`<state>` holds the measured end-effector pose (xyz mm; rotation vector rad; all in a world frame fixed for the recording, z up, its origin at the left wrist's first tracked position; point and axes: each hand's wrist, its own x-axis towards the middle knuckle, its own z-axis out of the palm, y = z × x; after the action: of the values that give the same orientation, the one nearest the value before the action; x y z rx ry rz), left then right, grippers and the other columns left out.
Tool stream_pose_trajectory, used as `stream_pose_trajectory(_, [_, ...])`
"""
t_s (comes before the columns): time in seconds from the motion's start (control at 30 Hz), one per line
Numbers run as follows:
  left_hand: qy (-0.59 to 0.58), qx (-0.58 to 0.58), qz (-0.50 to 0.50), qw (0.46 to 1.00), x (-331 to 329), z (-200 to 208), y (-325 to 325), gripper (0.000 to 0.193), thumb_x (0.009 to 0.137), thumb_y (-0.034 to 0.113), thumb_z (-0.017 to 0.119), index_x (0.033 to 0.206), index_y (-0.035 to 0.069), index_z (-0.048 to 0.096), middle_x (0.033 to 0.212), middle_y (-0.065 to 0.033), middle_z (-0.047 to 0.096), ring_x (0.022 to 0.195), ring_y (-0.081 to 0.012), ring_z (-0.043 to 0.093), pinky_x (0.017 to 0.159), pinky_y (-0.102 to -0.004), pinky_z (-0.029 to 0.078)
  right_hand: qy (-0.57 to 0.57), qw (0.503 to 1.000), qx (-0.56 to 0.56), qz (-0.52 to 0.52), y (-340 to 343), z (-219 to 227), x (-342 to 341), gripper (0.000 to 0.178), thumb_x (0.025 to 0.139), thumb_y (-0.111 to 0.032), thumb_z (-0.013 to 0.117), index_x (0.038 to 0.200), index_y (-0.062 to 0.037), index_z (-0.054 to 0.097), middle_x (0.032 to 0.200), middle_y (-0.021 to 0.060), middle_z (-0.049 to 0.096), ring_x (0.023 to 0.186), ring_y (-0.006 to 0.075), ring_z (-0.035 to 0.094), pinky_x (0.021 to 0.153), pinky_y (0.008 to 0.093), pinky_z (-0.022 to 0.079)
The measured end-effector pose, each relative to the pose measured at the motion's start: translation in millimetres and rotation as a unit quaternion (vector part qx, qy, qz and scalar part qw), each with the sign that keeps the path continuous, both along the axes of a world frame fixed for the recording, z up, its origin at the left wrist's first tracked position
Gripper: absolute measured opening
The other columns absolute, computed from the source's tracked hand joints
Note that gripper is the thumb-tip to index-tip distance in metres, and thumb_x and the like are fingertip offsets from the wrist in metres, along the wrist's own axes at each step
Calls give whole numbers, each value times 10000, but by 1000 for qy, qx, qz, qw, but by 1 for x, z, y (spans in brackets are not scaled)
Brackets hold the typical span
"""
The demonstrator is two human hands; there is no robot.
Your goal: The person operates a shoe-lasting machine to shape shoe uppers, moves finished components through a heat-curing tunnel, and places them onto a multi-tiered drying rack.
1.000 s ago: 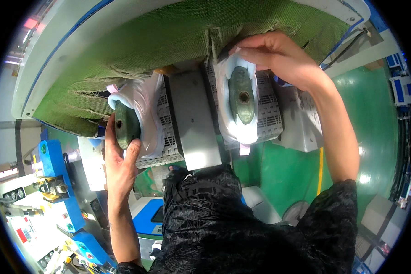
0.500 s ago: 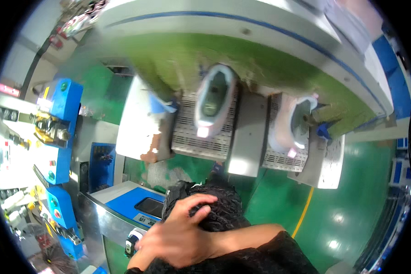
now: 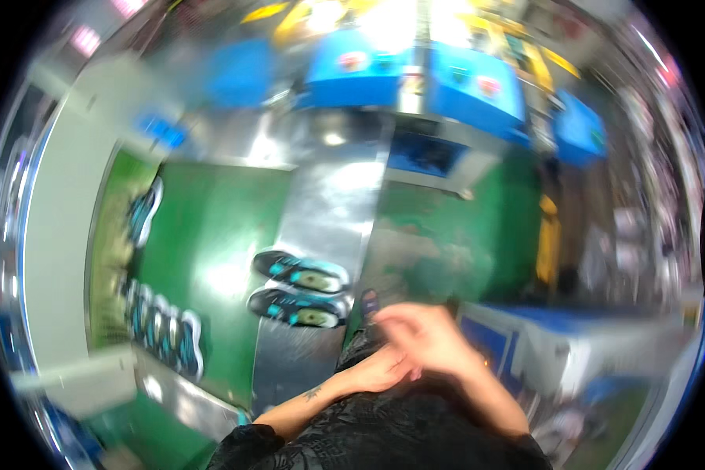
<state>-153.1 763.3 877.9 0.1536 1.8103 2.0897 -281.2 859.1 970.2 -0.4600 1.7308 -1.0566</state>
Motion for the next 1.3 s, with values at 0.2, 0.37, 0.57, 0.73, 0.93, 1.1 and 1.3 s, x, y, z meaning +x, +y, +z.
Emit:
stream_pose_trajectory(0.2, [-268,-14,706,656,63,-19,-12,381,896,188,623,1172,-10,453,1123,-136,547,1018,-172,516,908,-319,420,-143,978,16,-149,-52,-114,-89,357,870,-146,608,1197,-26,530,1199,135,570,1096,192,548,896,324,472])
stream_pose_trajectory(0.37, [-350,-43,785,509,23,-70,-40,818,739,299,788,1308,-21,294,1178,-136,528,1086,-206,505,964,-333,367,65,978,-37,197,-146,-173,-54,941,727,-421,736,1395,53,271,1419,280,326,1330,385,321,1068,408,314])
stream_pose_trajectory(0.57, [-323,-136,859,373,40,-135,-43,770,737,92,749,1344,8,282,1212,-131,527,1119,-236,503,966,-341,377,191,892,-55,406,-199,-202,7,961,693,-300,684,1416,56,160,1320,353,377,1221,465,408,1011,449,384])
stream_pose_trajectory(0.73, [-224,-113,900,356,63,-94,-23,674,729,99,748,1278,-5,372,1166,-125,544,1083,-237,514,954,-367,391,164,865,-50,472,-193,-188,31,941,681,-309,684,1389,84,204,1214,356,455,1108,479,500,918,491,450])
stream_pose_trajectory(0.93, [-295,-123,928,193,166,-138,30,905,713,108,763,1392,-35,183,1228,-181,514,1110,-263,516,968,-365,394,83,672,-139,722,-184,-204,121,1019,754,-547,677,1424,48,191,1349,361,346,1228,466,408,1013,465,371])
stream_pose_trajectory(1.1, [-350,-200,904,144,174,-100,-17,844,700,114,742,1381,-25,263,1278,-252,475,1171,-360,487,1006,-396,359,129,726,-149,659,-296,-171,120,720,791,-383,708,1314,28,433,1347,276,420,1273,364,409,1051,411,349])
stream_pose_trajectory(1.3, [-396,-188,891,118,196,-124,-6,727,694,62,703,1330,-15,360,1313,-231,454,1214,-378,454,1040,-424,324,342,531,-333,700,-483,-184,281,866,681,-380,777,1327,32,373,1259,220,491,1146,361,509,932,426,459])
